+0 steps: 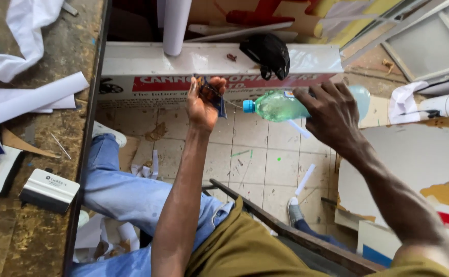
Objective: The person places a blue sign with yellow text on a cluttered workbench and smooths it down. They then use a small white block to rub the surface of the sign. Later, they pick up a white spray bottle, unscrew the cap, and pour a liquid into a paper cup.
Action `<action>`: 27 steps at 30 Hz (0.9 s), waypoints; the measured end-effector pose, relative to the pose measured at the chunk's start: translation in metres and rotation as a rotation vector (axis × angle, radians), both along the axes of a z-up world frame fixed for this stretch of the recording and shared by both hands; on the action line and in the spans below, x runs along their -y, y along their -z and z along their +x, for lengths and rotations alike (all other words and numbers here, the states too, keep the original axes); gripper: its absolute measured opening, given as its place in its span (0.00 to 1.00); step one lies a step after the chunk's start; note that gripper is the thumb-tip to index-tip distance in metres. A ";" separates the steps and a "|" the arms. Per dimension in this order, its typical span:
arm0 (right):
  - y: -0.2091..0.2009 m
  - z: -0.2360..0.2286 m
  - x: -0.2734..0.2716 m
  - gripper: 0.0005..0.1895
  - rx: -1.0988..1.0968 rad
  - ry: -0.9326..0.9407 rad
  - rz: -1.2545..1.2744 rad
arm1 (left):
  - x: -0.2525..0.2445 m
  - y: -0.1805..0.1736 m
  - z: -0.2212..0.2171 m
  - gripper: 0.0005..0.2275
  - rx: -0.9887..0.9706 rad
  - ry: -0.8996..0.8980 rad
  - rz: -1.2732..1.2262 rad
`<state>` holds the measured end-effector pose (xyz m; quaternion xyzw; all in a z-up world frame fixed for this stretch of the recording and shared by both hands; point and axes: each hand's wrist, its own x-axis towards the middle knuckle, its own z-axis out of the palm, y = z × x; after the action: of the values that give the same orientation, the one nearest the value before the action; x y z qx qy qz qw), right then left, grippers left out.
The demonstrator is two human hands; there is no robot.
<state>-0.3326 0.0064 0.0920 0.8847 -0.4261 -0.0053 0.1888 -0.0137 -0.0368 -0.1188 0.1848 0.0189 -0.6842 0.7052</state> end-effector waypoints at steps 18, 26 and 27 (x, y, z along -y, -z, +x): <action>0.033 0.027 0.001 0.38 0.141 0.017 0.178 | -0.004 -0.013 0.009 0.19 0.024 -0.040 -0.072; 0.020 0.086 0.021 0.48 0.500 0.016 0.587 | -0.021 -0.087 0.051 0.29 0.093 -0.187 -0.152; 0.018 0.095 0.021 0.51 0.500 0.040 0.643 | -0.025 -0.099 0.055 0.32 0.157 -0.219 -0.227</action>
<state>-0.2376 -0.0142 0.0736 0.8642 -0.4528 0.0734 -0.2068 0.0417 -0.0120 -0.0194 0.1539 -0.0934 -0.5846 0.7911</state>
